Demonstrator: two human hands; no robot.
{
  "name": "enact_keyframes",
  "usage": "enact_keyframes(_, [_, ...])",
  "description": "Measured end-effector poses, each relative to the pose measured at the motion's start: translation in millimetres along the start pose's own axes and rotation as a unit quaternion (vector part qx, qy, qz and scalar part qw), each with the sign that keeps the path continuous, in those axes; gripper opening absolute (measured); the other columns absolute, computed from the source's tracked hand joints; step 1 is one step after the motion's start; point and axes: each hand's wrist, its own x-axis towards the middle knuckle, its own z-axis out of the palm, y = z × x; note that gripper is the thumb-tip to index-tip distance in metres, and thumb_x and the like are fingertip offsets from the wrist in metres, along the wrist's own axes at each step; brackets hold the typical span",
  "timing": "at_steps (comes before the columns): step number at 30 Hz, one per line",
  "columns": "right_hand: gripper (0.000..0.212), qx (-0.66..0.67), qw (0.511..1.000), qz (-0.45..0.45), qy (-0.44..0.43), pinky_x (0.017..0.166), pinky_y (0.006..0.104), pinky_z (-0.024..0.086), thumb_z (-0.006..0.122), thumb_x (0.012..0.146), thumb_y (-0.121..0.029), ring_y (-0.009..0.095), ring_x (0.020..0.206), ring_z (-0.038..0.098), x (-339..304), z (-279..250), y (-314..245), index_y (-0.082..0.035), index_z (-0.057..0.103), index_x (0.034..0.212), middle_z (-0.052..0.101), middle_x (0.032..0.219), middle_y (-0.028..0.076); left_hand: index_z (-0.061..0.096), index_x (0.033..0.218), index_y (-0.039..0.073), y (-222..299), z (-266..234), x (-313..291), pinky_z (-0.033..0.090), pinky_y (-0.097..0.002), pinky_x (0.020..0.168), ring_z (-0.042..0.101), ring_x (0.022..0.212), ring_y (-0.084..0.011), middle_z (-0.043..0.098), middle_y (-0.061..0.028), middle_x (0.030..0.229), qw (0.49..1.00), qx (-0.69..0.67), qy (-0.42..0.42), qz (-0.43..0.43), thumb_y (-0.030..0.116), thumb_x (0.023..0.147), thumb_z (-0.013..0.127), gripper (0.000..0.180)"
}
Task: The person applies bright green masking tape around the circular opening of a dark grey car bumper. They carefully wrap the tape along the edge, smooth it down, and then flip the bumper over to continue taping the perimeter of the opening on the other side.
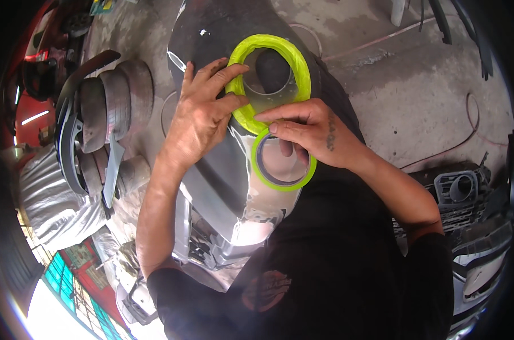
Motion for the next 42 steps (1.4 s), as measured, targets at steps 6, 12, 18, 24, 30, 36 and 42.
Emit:
enact_keyframes(6, [0.026, -0.045, 0.999, 0.018, -0.007, 0.049, 0.0235, 0.049, 0.067, 0.105, -0.01, 0.006, 0.059, 0.063, 4.1, -10.2, -8.5, -0.003, 0.08, 0.127, 0.069, 0.073, 0.002, 0.081, 0.098, 0.008, 2.9, 7.4, -6.4, 0.038, -0.0724, 0.121, 0.058, 0.14, -0.0411, 0.068, -0.0084, 0.144, 0.999, -0.008, 0.027, 0.028, 0.0, 0.077, 0.077, 0.023])
enact_keyframes(12, [0.025, -0.05, 0.993, 0.053, -0.095, 0.047, 0.0243, 0.045, 0.071, 0.104, -0.016, 0.006, 0.054, 0.057, 20.4, -37.0, -9.0, -0.006, 0.083, 0.124, 0.065, 0.069, 0.003, 0.078, 0.093, 0.005, -5.6, 27.8, -8.8, 0.044, -0.0688, 0.119, 0.064, 0.13, -0.0377, 0.072, -0.0085, 0.13, 0.995, -0.026, 0.072, 0.057, -0.002, 0.075, 0.077, 0.019])
enact_keyframes(18, [0.027, -0.117, 0.975, 0.078, -0.173, 0.046, 0.0246, 0.044, 0.071, 0.103, -0.017, 0.007, 0.051, 0.055, 34.7, -54.4, -31.0, -0.006, 0.082, 0.125, 0.062, 0.066, 0.002, 0.075, 0.086, 0.003, -8.9, 38.7, -6.2, 0.047, -0.0654, 0.118, 0.065, 0.124, -0.0354, 0.072, -0.0094, 0.123, 0.991, -0.049, 0.11, 0.064, -0.005, 0.076, 0.076, 0.013])
enact_keyframes(24, [0.027, -0.142, 0.95, 0.134, -0.242, 0.044, 0.0252, 0.042, 0.072, 0.1, -0.016, 0.008, 0.046, 0.054, 11.7, -90.8, -23.4, -0.004, 0.083, 0.122, 0.064, 0.065, 0.003, 0.073, 0.085, 0.002, -15.2, 42.1, -14.3, 0.049, -0.0609, 0.117, 0.066, 0.122, -0.0356, 0.072, -0.0116, 0.118, 0.992, -0.059, 0.102, 0.053, -0.007, 0.077, 0.074, 0.011])
enact_keyframes(30, [0.033, 0.042, 0.992, 0.055, -0.105, 0.049, 0.0223, 0.041, 0.073, 0.099, -0.013, 0.005, 0.05, 0.054, -19.8, -84.2, -25.5, -0.003, 0.079, 0.13, 0.065, 0.067, 0.0, 0.075, 0.085, 0.0, -1.9, 37.4, -8.4, 0.05, -0.0599, 0.115, 0.067, 0.121, -0.0386, 0.071, -0.0164, 0.119, 0.986, -0.054, 0.151, 0.052, -0.01, 0.078, 0.07, 0.013])
enact_keyframes(36, [0.036, 0.052, 0.999, 0.012, 0.005, 0.051, 0.0213, 0.042, 0.076, 0.095, -0.006, 0.005, 0.053, 0.054, -25.3, -75.2, -40.2, -0.002, 0.078, 0.131, 0.072, 0.082, 0.003, 0.075, 0.108, 0.0, 11.8, 26.4, -3.1, 0.051, -0.0601, 0.113, 0.068, 0.119, -0.043, 0.069, -0.0166, 0.129, 0.939, -0.223, 0.213, -0.152, -0.007, 0.081, 0.069, 0.028])
enact_keyframes(42, [0.041, -0.008, 0.997, -0.02, 0.069, 0.053, 0.0216, 0.044, 0.073, 0.096, -0.006, 0.005, 0.061, 0.055, -42.0, -70.7, -40.7, -0.005, 0.076, 0.137, 0.072, 0.087, 0.002, 0.065, 0.138, 0.01, 18.9, 32.2, 20.7, 0.021, -0.0768, 0.126, 0.033, 0.158, -0.0474, 0.046, -0.0212, 0.16, 0.972, -0.02, 0.079, -0.22, -0.002, 0.081, 0.074, 0.06])
